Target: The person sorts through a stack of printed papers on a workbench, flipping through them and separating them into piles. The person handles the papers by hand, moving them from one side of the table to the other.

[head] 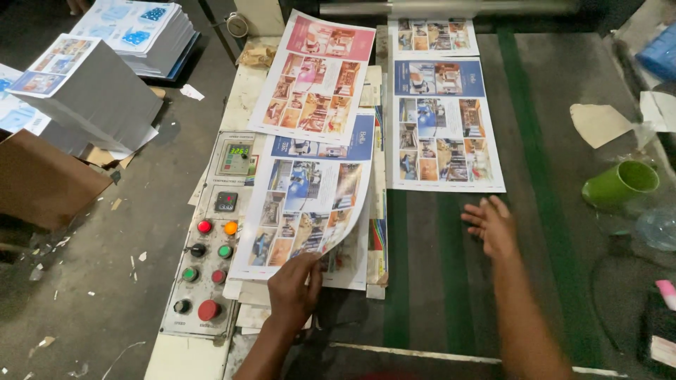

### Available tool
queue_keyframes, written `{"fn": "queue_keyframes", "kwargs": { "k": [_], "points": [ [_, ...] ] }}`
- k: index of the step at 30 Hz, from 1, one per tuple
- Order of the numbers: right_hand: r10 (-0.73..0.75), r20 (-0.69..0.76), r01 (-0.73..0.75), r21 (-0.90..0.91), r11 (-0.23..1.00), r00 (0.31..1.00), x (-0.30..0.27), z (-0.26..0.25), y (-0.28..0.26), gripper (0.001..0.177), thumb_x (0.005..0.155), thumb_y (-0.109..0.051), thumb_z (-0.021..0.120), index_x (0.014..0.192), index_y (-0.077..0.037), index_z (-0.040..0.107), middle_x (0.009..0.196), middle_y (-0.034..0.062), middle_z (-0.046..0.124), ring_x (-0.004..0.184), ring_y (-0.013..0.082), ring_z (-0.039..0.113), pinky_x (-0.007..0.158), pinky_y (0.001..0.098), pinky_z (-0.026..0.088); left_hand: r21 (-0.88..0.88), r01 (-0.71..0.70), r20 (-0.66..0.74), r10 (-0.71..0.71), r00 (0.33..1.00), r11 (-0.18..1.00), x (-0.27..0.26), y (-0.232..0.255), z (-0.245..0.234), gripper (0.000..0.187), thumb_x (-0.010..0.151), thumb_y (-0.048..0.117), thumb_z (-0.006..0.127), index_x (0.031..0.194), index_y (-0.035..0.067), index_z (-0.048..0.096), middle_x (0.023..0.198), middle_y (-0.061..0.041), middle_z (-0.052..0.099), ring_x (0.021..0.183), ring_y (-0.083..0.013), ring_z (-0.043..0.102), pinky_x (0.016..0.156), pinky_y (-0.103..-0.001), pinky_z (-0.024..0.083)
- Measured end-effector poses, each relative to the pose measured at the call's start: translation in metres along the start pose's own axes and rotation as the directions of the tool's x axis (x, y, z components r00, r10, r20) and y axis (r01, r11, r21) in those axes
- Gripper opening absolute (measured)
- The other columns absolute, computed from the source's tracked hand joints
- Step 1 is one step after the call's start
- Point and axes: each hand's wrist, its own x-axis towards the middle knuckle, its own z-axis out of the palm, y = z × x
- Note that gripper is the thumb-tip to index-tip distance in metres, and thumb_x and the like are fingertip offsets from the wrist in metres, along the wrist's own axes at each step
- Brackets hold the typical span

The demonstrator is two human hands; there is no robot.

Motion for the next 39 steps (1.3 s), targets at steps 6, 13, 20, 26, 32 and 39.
{"fn": "queue_keyframes", "kwargs": {
  "k": [6, 13, 20, 26, 32, 39],
  "points": [
    [0.095, 0.477, -0.033, -0.137, 0.99, 0.874, -0.158, 0.052, 0.028, 0.053, 0.095, -0.025, 0.062, 0.145, -0.01, 0.054, 0.115, 0.0135, 0.076, 0.09, 0.0228, 0.073, 0.068, 0.0353, 0.058, -0.085, -0.439, -0.104, 0.43, 0.897, 0.894, -0.008, 0.036, 0.032, 0.026, 0.085, -0.003, 0.071, 0.111, 0.0, 0.068, 0.11, -0.019, 0.074, 0.103, -0.0359, 0.074, 0.089, -0.043, 0.062],
    [0.024, 0.526, -0.185, 0.256, 0.949, 0.85, -0.188, 0.008, 0.13, 0.042, 0.102, -0.025, 0.06, 0.132, 0.004, 0.054, 0.105, 0.0154, 0.072, 0.084, 0.0234, 0.072, 0.069, 0.039, 0.062, -0.272, -0.491, 0.182, 0.546, 0.818, 0.827, -0.033, 0.065, 0.085, 0.026, 0.096, 0.015, 0.071, 0.117, 0.0, 0.07, 0.123, -0.019, 0.073, 0.12, -0.0355, 0.07, 0.103, -0.047, 0.054],
    [-0.035, -0.096, 0.055, 0.221, 0.974, 0.995, -0.179, -0.097, 0.133, 0.034, 0.105, -0.02, 0.058, 0.135, -0.005, 0.056, 0.104, 0.01, 0.071, 0.077, 0.0183, 0.068, 0.057, 0.0333, 0.053, 0.18, -0.401, 0.319, 0.332, 0.888, 0.898, -0.031, -0.014, 0.052, 0.045, 0.095, 0.03, 0.064, 0.126, -0.002, 0.065, 0.137, -0.024, 0.064, 0.133, -0.0406, 0.057, 0.112, -0.056, 0.041],
    [-0.02, -0.26, 0.052, 0.116, 0.992, 0.965, -0.192, -0.129, 0.12, 0.034, 0.107, -0.019, 0.056, 0.139, -0.005, 0.055, 0.108, 0.0103, 0.071, 0.08, 0.0207, 0.069, 0.059, 0.0333, 0.052, 0.36, -0.393, 0.381, 0.251, 0.89, 0.846, -0.049, -0.058, 0.035, 0.064, 0.085, 0.031, 0.063, 0.134, -0.008, 0.053, 0.143, -0.03, 0.055, 0.136, -0.0447, 0.05, 0.109, -0.056, 0.038],
    [-0.02, -0.184, 0.028, 0.039, 0.999, 0.983, -0.166, -0.105, 0.102, 0.034, 0.108, -0.017, 0.051, 0.14, -0.006, 0.052, 0.109, 0.0134, 0.071, 0.081, 0.0232, 0.07, 0.058, 0.0343, 0.052, 0.296, -0.393, 0.368, 0.276, 0.888, 0.871, -0.042, -0.065, 0.024, 0.042, 0.087, 0.009, 0.063, 0.127, -0.003, 0.062, 0.134, -0.023, 0.066, 0.125, -0.0363, 0.064, 0.101, -0.044, 0.053],
    [-0.106, -0.034, 0.108, 0.066, 0.992, 0.994, -0.056, -0.06, 0.08, 0.035, 0.108, -0.019, 0.05, 0.141, -0.008, 0.049, 0.113, 0.0105, 0.072, 0.086, 0.0258, 0.073, 0.055, 0.0317, 0.052, 0.189, -0.439, 0.466, 0.313, 0.828, 0.878, -0.026, -0.05, 0.015, 0.024, 0.087, 0.017, 0.07, 0.106, 0.003, 0.068, 0.119, -0.02, 0.073, 0.105, -0.0356, 0.073, 0.083, -0.046, 0.059]
  ]
}}
